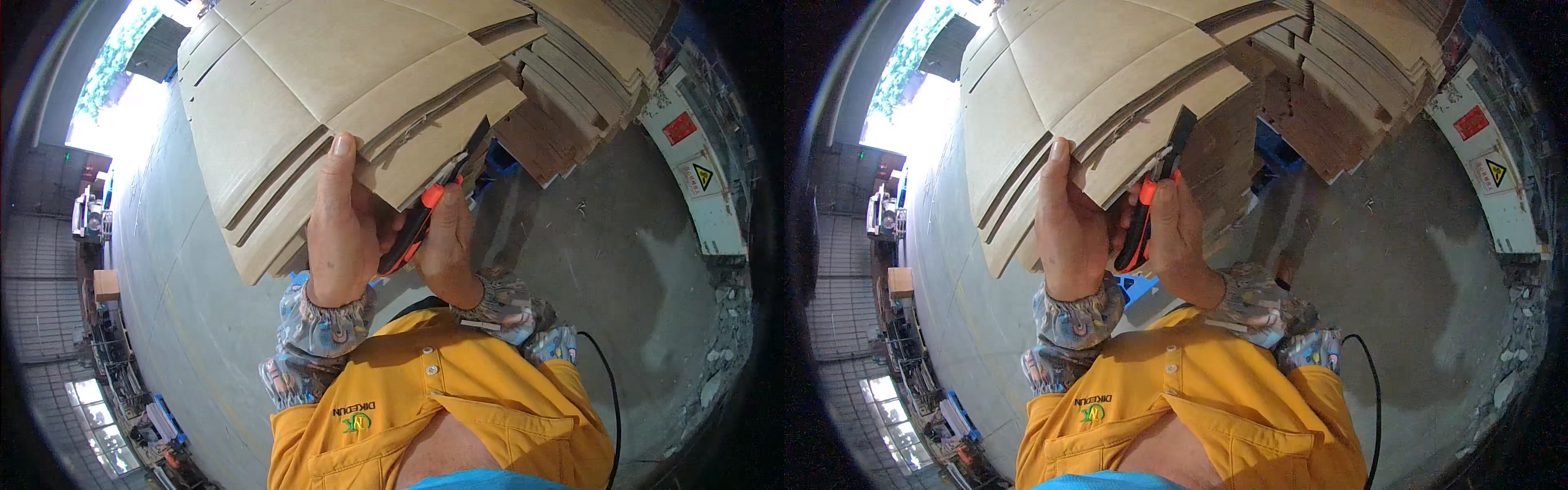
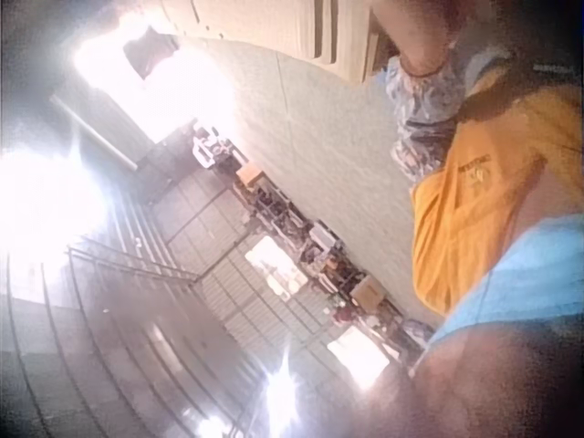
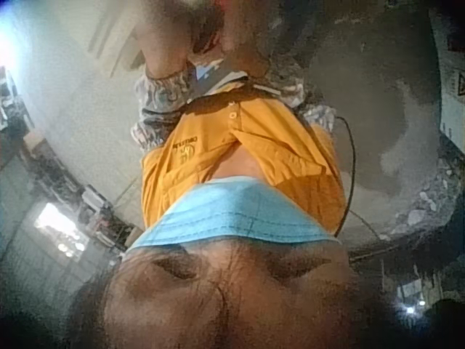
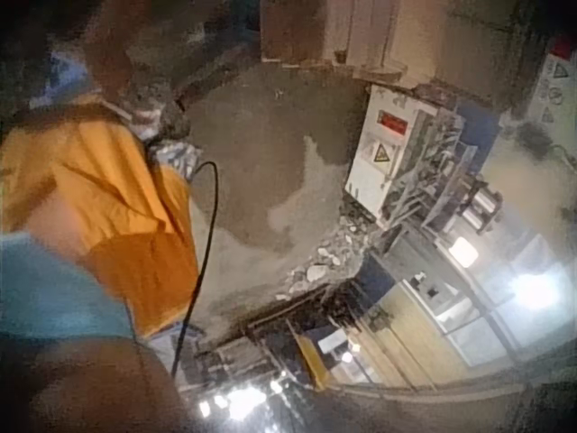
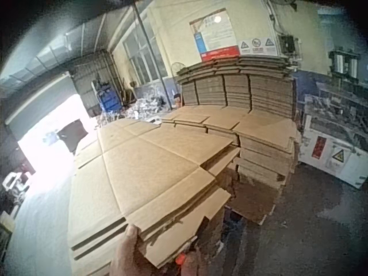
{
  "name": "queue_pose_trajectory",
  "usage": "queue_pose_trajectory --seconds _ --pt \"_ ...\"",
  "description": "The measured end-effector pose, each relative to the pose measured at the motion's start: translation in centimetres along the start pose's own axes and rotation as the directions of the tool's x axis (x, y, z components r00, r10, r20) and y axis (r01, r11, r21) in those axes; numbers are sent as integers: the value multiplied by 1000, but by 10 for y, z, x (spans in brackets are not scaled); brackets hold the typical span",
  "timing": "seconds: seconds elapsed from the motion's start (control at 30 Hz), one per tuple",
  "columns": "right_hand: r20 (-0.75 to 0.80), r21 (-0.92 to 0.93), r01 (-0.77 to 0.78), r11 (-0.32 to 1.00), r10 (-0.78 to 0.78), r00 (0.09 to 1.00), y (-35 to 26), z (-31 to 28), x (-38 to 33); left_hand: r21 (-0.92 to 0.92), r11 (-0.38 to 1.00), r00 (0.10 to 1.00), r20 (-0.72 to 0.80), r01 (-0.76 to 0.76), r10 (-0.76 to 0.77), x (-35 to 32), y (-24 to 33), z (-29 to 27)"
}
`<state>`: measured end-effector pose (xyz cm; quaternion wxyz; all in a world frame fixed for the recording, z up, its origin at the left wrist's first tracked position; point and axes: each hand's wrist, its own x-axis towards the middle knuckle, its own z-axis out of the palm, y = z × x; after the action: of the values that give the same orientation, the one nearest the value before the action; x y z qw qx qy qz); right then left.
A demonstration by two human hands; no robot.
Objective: Using a utility knife to cut and prepare stacks of flattened cardboard for packaging.
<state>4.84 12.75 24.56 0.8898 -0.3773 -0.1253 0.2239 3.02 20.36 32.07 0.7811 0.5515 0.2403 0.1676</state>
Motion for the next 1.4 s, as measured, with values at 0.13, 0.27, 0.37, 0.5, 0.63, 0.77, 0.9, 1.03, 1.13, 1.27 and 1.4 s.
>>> queue_pose_trajectory --seconds 0.13,0.27,0.37,0.5,0.63,0.77,0.9,1.03,1.13,1.27,1.4 --pt "63 89 23 996 -29 998 5 1 0 10 1000 999 -36 -7 8 -3 4 1" --pt "72 8 10 1000 -10 997 4 1 0 -42 997 987 -154 -57 50 -7 9 13" --pt "38 -158 132 979 -128 991 7 1 -2 -42 999 994 -106 26 -30 -8 9 5" --pt "127 -362 234 902 -202 971 12 3 -3 -132 989 997 -11 70 -72 -7 7 -17" --pt "24 -32 97 995 -97 995 29 4 -4 -152 988 997 -81 -28 16 -8 6 -18" --pt "96 -18 83 996 -81 992 33 -1 -5 -183 983 999 -37 -1 -5 -10 9 -17" --pt "123 -38 124 992 -118 985 35 -1 -4 -165 985 999 3 -41 42 -8 8 -16" --pt "159 -28 82 996 -76 984 15 9 -8 -103 993 998 9 -62 64 -11 13 -12" --pt "172 -21 97 995 -92 981 22 6 -8 -152 984 996 -33 -91 87 -14 15 -3" --pt "138 -116 117 986 -101 985 28 4 -12 -326 944 998 12 -58 66 -13 15 -8" --pt "192 -111 51 993 -29 981 20 7 -17 -326 944 999 -14 -50 48 -14 13 -10"
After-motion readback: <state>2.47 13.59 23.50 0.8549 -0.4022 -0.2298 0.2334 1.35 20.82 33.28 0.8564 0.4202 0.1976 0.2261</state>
